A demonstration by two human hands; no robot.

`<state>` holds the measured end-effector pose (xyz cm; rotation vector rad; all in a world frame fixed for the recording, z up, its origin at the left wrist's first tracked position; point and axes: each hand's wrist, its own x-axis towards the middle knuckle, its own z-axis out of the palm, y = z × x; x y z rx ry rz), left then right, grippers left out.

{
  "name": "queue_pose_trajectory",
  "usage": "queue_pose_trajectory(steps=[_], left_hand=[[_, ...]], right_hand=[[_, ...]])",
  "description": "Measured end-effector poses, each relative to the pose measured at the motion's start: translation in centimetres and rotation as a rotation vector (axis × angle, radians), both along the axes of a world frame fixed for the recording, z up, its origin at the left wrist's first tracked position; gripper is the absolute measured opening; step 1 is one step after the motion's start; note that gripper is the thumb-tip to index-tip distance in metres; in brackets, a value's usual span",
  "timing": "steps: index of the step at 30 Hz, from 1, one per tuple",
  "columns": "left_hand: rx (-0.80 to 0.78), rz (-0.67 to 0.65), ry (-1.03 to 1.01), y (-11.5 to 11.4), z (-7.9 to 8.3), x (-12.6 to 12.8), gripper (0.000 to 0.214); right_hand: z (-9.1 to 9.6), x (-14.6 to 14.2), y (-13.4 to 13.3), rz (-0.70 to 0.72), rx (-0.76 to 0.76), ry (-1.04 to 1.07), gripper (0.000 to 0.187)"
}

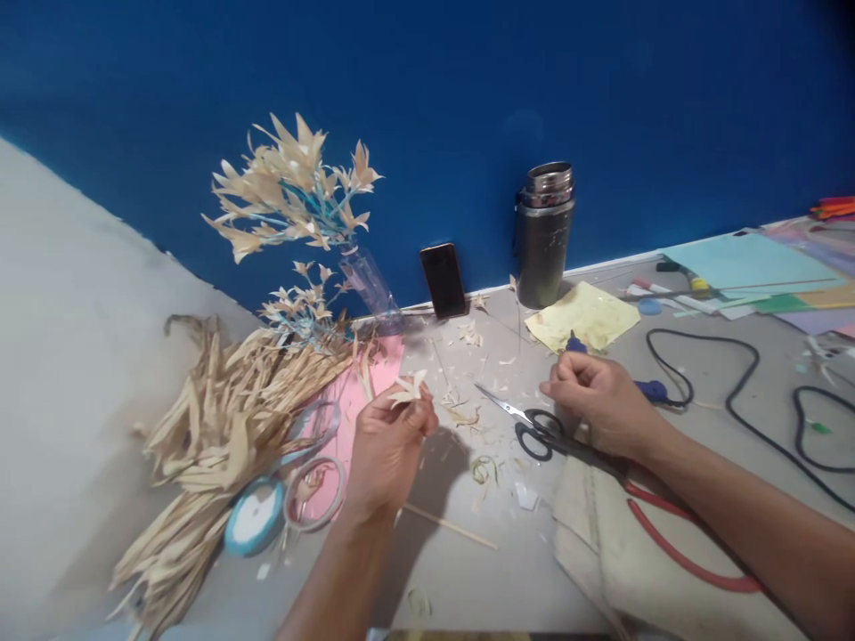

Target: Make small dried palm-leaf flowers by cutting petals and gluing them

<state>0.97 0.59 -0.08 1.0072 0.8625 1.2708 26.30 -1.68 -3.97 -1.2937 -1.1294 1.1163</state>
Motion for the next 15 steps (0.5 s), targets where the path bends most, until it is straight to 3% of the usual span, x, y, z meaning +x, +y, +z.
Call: queue_pose_trajectory(steps=[5,8,12,15], left_hand=[[0.271,0.084,0.35,0.5,0.3,0.6,0.01],[0.417,0.049,0.458,0.6,0.8,1.2,0.012],[0.353,-0.01,0.407,1.0,0.3,2.3,0.014],[0.268,-0.013,0.339,1.2,-0.8,2.9,0.016]], right_hand=[[-0.1,-0.2,-0.1,0.07,0.004,-0.211,0.049],[0.1,-0.5,-0.4,0.065,0.025,-0.263,0.042],[0.2,-0.9,-0.7,0.138,0.049,-0.302,0.023],[0.1,-0.9,-0.8,0.198,0.064,-0.381,0.034]])
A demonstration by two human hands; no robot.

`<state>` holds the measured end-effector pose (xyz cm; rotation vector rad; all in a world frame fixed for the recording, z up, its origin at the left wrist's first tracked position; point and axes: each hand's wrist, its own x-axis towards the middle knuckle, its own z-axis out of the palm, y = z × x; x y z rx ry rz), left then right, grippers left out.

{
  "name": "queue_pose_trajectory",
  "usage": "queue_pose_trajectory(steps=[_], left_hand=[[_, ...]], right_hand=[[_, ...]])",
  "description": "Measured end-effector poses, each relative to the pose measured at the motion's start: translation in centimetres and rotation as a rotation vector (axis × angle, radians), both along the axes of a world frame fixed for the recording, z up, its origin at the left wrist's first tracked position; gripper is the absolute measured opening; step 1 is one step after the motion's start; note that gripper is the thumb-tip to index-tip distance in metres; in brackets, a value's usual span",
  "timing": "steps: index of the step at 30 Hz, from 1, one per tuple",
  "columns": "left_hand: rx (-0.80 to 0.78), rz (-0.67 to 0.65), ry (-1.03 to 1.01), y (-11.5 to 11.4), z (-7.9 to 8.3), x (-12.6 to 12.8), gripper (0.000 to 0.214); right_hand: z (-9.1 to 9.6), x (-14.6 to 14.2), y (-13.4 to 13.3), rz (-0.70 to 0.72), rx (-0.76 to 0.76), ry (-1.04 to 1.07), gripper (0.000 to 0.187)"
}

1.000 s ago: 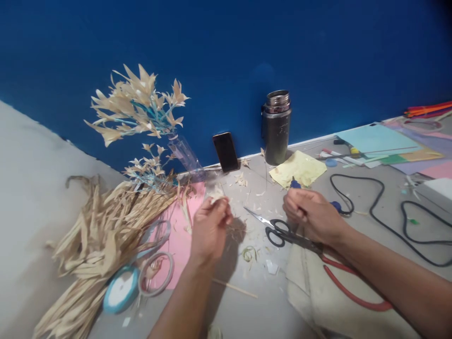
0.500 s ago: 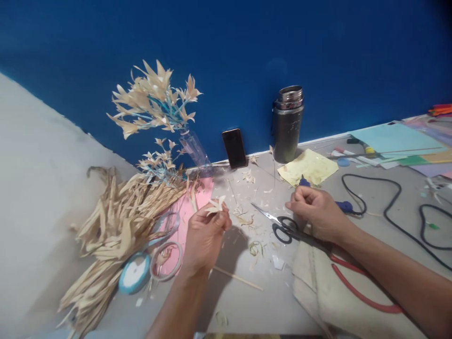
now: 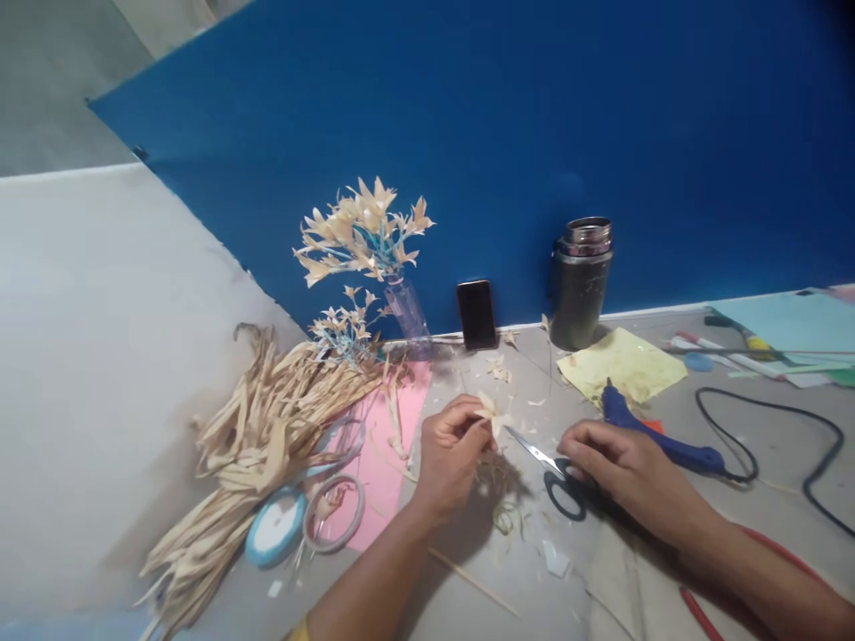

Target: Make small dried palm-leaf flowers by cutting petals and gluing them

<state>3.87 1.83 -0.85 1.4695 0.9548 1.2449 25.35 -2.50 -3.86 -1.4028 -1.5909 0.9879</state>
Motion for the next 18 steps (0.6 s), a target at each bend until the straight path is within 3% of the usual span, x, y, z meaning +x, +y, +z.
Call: queue_pose_trajectory(steps=[5,9,13,18], left_hand=[[-0.018,0.014,-0.01,-0.2,-1.9,0.1,0.006],[0.001,0.006,0.078,-0.8,-2.4,0.4,0.01],[0.035,-0.084,0.143,-1.7,-2.1,1.3,0.015],[-0.051,-0.134,0.113,-2.3,-2.3,1.9,0.011]], right_hand=[[-0.4,0.2,-0.1,0.006,0.003,-0.004,0.051],[-0.3,0.2,-0.3,0.038,-0.048,0.102,0.039],[0.1,-0.1,-0.5,0.12,-0.139,0.173,0.036],[0.5,-0.4,-0.6,0.103,-0.193,0.249,0.035]])
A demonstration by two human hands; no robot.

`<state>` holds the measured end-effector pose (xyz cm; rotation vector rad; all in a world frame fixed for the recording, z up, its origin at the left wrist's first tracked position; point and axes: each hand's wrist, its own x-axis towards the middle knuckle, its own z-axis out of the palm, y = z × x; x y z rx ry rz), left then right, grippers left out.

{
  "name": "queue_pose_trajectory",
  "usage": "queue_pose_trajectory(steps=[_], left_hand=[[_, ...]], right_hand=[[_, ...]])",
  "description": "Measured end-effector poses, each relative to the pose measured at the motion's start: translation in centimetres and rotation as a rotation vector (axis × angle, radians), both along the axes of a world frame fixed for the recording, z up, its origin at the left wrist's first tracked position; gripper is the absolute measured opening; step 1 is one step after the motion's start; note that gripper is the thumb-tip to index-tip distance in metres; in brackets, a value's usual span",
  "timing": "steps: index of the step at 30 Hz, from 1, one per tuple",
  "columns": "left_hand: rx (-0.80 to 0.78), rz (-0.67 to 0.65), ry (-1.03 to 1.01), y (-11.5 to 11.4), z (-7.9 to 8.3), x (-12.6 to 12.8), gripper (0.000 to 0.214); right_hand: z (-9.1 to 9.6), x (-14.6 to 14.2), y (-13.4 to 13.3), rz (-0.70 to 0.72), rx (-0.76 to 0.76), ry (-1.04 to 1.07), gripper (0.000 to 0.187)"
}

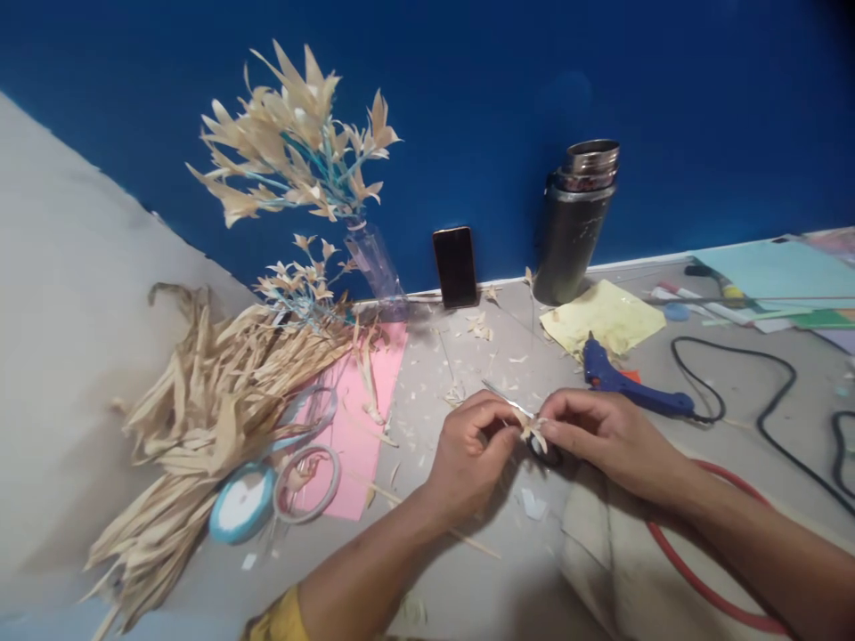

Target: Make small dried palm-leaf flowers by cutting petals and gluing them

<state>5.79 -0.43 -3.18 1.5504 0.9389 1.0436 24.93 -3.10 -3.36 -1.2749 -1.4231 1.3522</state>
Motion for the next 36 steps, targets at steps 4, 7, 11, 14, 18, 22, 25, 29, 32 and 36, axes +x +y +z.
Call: queue_pose_trajectory(steps=[4,7,11,14,18,22,25,29,32,36], left_hand=[[-0.185,0.103,-0.089,0.1,-0.8,-0.3,0.005],[-0.195,0.213,-0.094,0.5,-1.3,-0.5,0.008],[-0.095,0.289,-0.104,0.8,-1.3,-0.5,0.011],[-0.146,0.189,-0.11,0.5,-1.1,-0.5,0.001],[-0.166,0.049,-0.012,-0.6,-1.2,-0.4,0.015],[0.097,0.073,0.046,-1.2,-1.2,0.1,0.007],[0.119,0.06,0.07,-1.2,-1.1,0.2,0.01],[0.037,0.085,0.025,-1.0,-0.9,0.1,0.014],[-0.045,0.128,-0.045,-0.7,-0.7,0.0,0.011],[-0.053,0.134,-0.077,-0.4,-0.7,-0.2,0.01]], right_hand=[[-0.3,0.3,0.3,-0.058,-0.144,0.275,0.034],[-0.5,0.7,0.7,-0.059,-0.255,0.522,0.034],[-0.5,0.8,1.0,-0.025,-0.299,0.631,0.034],[-0.3,0.7,0.8,-0.023,-0.266,0.532,0.035],[-0.1,0.5,0.4,-0.02,-0.151,0.275,0.036],[0.2,0.1,0.1,0.012,-0.097,0.138,0.037],[0.3,0.0,0.0,0.039,-0.103,0.117,0.037],[0.2,0.1,-0.1,0.048,-0.108,0.116,0.037],[0.1,0.3,-0.1,0.036,-0.093,0.09,0.036],[0.1,0.3,-0.1,0.059,-0.093,0.07,0.037]])
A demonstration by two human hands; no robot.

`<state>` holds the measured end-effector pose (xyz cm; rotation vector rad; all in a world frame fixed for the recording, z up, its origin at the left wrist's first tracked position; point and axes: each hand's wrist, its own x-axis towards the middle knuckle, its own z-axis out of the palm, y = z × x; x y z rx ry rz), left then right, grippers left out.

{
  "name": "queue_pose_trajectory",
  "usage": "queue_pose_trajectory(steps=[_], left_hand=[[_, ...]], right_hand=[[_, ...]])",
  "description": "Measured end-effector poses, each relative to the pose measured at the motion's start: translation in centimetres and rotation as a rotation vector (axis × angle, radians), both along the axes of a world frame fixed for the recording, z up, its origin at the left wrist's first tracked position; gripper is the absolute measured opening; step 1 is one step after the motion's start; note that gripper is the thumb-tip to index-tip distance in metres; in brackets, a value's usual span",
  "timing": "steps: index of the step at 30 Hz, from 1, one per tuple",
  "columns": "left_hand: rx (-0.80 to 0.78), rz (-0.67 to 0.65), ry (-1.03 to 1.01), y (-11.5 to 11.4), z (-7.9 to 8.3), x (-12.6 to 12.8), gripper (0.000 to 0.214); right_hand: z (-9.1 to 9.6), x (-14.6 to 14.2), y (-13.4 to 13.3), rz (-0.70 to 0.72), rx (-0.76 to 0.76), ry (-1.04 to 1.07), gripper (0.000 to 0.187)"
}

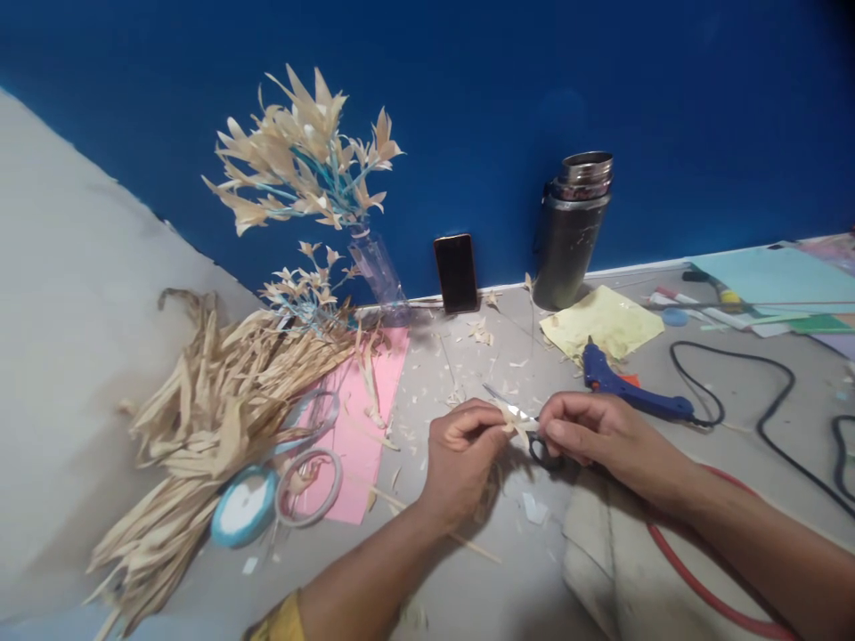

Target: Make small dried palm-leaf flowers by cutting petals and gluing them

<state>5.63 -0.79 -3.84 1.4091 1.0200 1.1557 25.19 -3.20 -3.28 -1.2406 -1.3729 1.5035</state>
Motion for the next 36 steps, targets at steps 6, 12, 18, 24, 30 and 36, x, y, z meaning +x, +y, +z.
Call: queue_pose_trajectory(steps=[6,12,18,24,30,36], left_hand=[[0.041,-0.078,-0.004,-0.06,-0.58,-0.05,0.009],[0.006,-0.035,0.08,0.17,-0.83,-0.06,0.022],[0.048,-0.078,0.1,0.13,-0.38,-0.13,0.008],[-0.06,-0.114,0.04,-0.01,-0.23,0.23,0.005],[-0.272,-0.14,-0.092,0.13,-0.36,0.5,0.008],[-0.339,-0.077,-0.098,-0.21,-0.49,0.78,0.013]], right_hand=[[-0.06,-0.06,-0.04,0.009,-0.016,0.009,0.036],[0.34,-0.25,-0.01,-0.036,0.001,0.004,0.033],[0.24,-0.52,0.07,-0.062,0.045,-0.024,0.032],[-0.03,-0.6,0.2,-0.023,0.04,-0.004,0.025],[0.07,-0.53,0.2,-0.012,0.045,0.027,0.017],[0.0,-0.57,0.08,0.005,0.038,0.026,0.017]])
